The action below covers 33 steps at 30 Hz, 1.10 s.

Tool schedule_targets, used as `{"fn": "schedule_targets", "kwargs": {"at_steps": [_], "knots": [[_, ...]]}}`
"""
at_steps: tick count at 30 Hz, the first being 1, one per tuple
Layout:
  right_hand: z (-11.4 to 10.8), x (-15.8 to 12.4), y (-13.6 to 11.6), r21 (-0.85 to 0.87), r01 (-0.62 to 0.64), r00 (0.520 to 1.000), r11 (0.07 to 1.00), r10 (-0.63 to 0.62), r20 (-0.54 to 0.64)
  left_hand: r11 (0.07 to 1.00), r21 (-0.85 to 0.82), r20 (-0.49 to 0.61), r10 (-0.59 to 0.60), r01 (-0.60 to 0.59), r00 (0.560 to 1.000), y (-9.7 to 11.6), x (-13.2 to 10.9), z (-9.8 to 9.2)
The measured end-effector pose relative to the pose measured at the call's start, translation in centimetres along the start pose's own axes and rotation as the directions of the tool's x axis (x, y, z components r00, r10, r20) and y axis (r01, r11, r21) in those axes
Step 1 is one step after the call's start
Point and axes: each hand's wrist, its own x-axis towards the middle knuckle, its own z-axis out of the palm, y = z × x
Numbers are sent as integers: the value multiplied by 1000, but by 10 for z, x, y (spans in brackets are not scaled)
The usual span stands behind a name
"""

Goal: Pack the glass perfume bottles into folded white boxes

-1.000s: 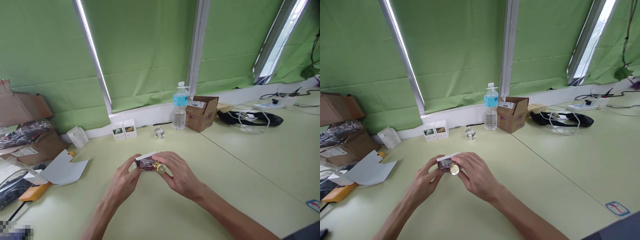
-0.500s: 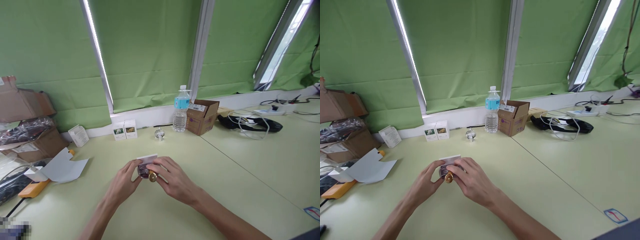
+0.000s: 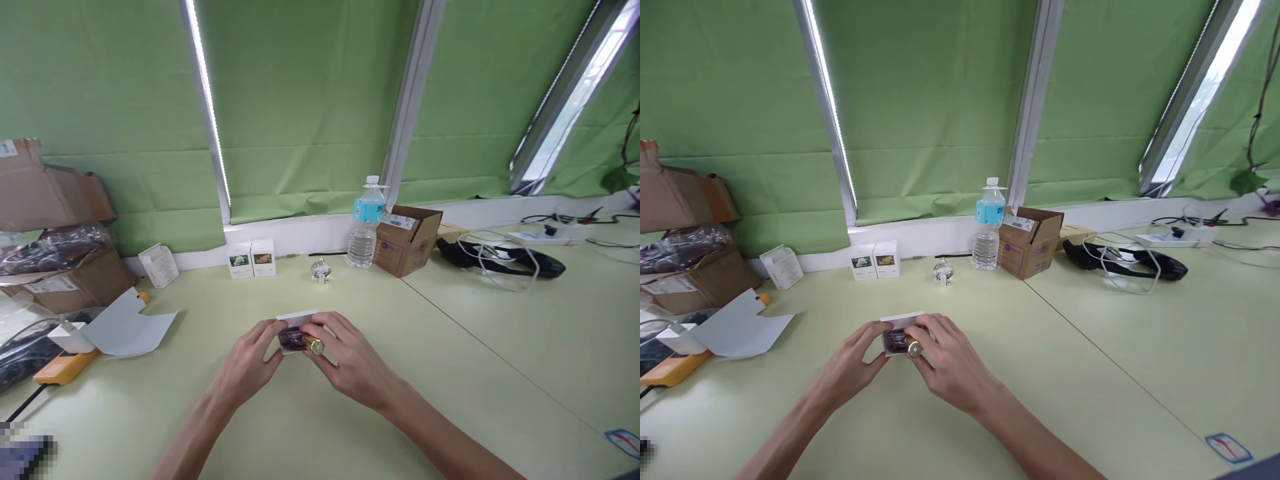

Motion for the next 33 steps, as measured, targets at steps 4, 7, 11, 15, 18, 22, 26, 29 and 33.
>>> {"fn": "schedule_targets", "kwargs": {"at_steps": [4, 7, 11, 15, 18, 22, 26, 29, 33], "knots": [[1, 1, 0, -59, 60, 998, 996, -59, 20, 999, 26, 8, 28, -29, 1000, 1, 1, 0], [0, 2, -2, -119, 107, 993, 987, -101, 55, 997, 49, 12, 56, -56, 998, 4, 2, -1], [-2, 5, -8, -164, 71, 995, 984, -59, 76, 993, 67, 16, 96, -97, 995, 7, 5, -3], [-3, 4, -10, -137, 53, 998, 989, -48, 40, 993, 57, 12, 105, -106, 994, 9, 5, -5], [-1, 2, -7, -96, 97, 993, 991, -103, -64, 996, 17, 2, 87, -87, 996, 12, 5, -5], [0, 0, -7, -128, 140, 964, 982, -165, -207, 996, -88, -19, 15, -16, 1000, 17, 5, -5], [0, 0, -8, -128, 96, 966, 987, -124, -228, 984, -178, -33, -40, 34, 999, 20, 6, -4], [2, 0, -7, -87, 95, 964, 992, -113, -239, 980, -194, -44, -40, 31, 998, 18, 6, -2], [6, -1, -5, -45, 98, 952, 994, -107, -285, 984, -177, -49, -35, 26, 998, 15, 5, 0]]}}
